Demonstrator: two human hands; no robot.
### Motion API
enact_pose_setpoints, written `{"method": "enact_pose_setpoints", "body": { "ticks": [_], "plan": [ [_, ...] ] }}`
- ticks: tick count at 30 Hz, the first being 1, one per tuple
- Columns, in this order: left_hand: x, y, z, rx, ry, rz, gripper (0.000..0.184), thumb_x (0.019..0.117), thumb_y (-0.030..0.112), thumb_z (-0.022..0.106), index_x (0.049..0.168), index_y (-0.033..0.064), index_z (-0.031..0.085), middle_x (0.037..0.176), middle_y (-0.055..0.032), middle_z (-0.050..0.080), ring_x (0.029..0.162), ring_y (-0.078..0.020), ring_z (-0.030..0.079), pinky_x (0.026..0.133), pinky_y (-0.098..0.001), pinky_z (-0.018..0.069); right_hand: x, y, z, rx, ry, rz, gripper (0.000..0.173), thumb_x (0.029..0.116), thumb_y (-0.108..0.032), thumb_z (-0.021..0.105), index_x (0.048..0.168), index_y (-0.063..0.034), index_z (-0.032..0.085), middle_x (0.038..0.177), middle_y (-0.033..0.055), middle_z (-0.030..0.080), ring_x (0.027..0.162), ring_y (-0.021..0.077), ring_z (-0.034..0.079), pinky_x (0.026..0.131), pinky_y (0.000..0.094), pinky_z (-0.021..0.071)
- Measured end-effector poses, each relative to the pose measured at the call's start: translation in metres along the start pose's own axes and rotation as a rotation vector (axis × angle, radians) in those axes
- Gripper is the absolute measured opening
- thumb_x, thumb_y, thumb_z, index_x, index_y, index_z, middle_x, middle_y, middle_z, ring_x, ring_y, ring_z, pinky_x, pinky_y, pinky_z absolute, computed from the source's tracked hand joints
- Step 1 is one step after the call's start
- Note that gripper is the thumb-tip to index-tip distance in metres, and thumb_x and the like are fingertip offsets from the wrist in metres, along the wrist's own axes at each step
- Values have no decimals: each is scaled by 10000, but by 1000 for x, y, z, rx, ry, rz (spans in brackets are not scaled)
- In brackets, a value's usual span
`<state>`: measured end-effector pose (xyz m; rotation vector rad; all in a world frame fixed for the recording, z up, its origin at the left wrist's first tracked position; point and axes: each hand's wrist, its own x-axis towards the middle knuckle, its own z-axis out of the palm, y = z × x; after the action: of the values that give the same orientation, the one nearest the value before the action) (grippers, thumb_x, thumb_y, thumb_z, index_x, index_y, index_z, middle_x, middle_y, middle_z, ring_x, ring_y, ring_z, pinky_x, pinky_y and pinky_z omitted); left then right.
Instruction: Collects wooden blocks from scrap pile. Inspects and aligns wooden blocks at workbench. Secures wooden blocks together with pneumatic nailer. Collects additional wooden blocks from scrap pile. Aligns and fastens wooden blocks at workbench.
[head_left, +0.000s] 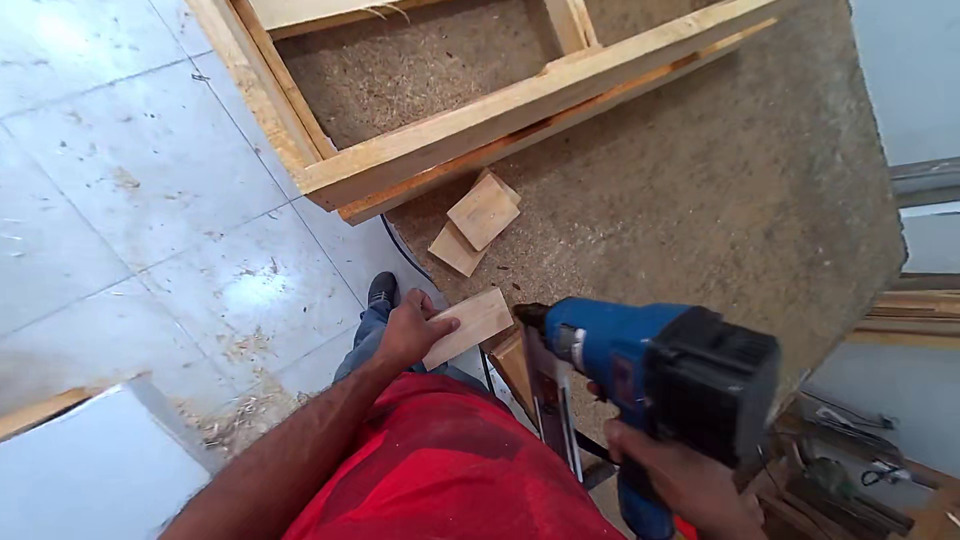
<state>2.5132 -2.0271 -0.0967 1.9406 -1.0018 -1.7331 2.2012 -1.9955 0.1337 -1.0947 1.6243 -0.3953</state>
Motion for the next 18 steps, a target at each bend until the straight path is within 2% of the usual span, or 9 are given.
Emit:
{"method": "enact_pose_setpoints", "body": {
  "ticks": [2,5,9,12,14,16,18],
  "plan": [
    [-1,2,-1,-9,-6,-8,533,819,341,885,1133,79,543,896,-74,763,785,-240,746,736,-509,616,2,3,16,-106,-63,1,305,886,-299,805,1053,-59,720,827,44,740,731,177,719,708,389,635],
    [0,2,-4,-29,-24,-31,539,802,345,895,1122,81,551,908,-75,761,810,-242,747,767,-514,614,8,9,30,-261,-91,7,404,875,-369,819,1102,-56,702,919,29,753,829,161,737,804,391,645],
    [3,0,-4,-25,-41,1,536,807,367,888,1116,92,546,950,-61,771,838,-222,754,782,-502,618,16,6,45,-441,-88,-2,495,870,-413,799,1176,-44,674,1002,-1,750,911,86,727,875,324,629],
    [5,-1,-6,-33,-44,-14,533,813,374,883,1108,89,543,949,-65,769,835,-222,754,774,-491,621,21,0,47,-554,-120,-38,495,901,-431,763,1176,-24,692,1035,26,754,969,64,718,919,302,607],
    [1,-1,-6,-27,-58,-17,536,816,365,883,1115,87,536,958,-70,770,842,-227,755,779,-492,620,14,-6,47,-610,-135,-27,540,904,-456,744,1217,-22,682,1090,37,745,1035,61,696,971,302,572],
    [3,2,-5,-15,-50,-4,535,822,367,878,1124,91,534,943,-70,766,823,-231,751,757,-499,616,11,-14,45,-599,-132,-30,563,887,-457,771,1233,-25,670,1109,25,743,1058,43,690,987,286,569],
    [2,1,-5,-24,-48,-5,530,825,359,877,1121,90,529,926,-69,767,806,-227,752,742,-498,616,2,-18,44,-614,-162,-19,570,898,-453,761,1234,-2,670,1134,61,739,1095,62,682,1017,284,547]
  ]
}}
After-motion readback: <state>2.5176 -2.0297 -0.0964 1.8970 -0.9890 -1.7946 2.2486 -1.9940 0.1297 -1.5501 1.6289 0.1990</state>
